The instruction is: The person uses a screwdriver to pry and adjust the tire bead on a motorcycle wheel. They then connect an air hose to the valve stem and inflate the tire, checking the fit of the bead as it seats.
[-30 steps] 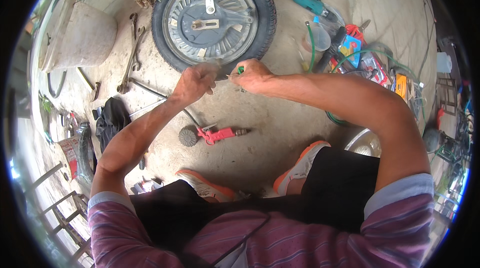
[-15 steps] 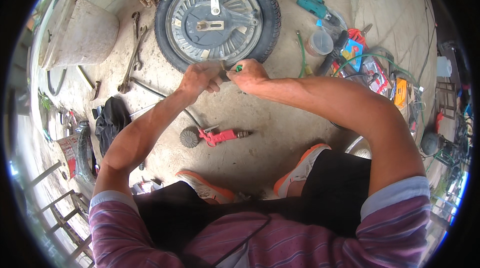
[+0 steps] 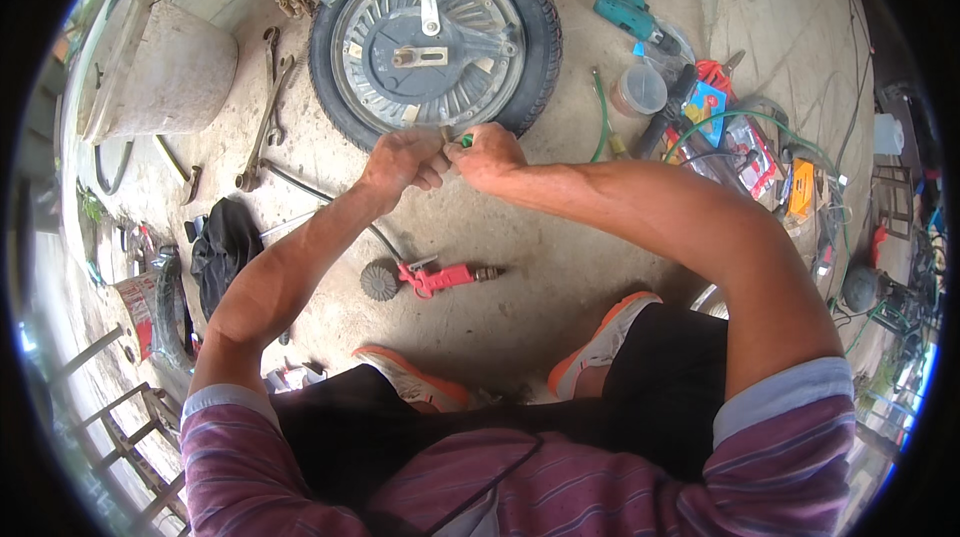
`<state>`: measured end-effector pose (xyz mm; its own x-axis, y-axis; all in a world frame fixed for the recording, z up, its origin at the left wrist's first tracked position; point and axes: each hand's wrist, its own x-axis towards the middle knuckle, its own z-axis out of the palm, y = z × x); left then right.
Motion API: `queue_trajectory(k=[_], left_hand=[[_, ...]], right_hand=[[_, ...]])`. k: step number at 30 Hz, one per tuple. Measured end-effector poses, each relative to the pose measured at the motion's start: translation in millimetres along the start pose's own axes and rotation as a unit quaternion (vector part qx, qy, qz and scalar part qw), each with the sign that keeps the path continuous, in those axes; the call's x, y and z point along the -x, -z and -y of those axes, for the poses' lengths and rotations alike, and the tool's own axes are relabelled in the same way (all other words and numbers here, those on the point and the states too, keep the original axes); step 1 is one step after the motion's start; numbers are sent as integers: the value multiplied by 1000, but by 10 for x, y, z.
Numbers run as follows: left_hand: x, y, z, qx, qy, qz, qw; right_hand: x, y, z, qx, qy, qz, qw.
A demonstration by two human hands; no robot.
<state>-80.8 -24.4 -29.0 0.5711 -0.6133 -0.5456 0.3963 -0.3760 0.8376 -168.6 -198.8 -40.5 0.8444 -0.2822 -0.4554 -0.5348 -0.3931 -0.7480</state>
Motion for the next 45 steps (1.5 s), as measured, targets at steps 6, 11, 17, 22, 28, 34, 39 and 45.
queue_trajectory(k=[6, 11, 17, 22, 28, 34, 39, 45], left_hand=[[-7, 38, 31, 5, 2, -1, 1000], [84, 52, -48, -19, 15, -23, 999], [94, 17, 268, -165, -85, 64, 980], [67, -322, 703, -443, -294, 34, 846], [-19, -669, 823, -542, -205, 18, 815], [-129, -678, 844, -512, -169, -28, 842], [22, -511, 847, -205, -123, 25, 971], [292, -439, 461, 124, 31, 41, 991]], right_hand=[[49, 45, 70, 21, 5, 11, 1000], [164, 247, -102, 83, 59, 56, 993], [323, 337, -585, 231, 95, 102, 963], [246, 391, -577, 270, 21, 109, 956], [198, 338, -810, 276, 59, 84, 956], [244, 400, -585, 277, 15, 124, 953], [274, 539, -600, 207, 63, 162, 963], [455, 535, -291, 133, 82, 225, 962]])
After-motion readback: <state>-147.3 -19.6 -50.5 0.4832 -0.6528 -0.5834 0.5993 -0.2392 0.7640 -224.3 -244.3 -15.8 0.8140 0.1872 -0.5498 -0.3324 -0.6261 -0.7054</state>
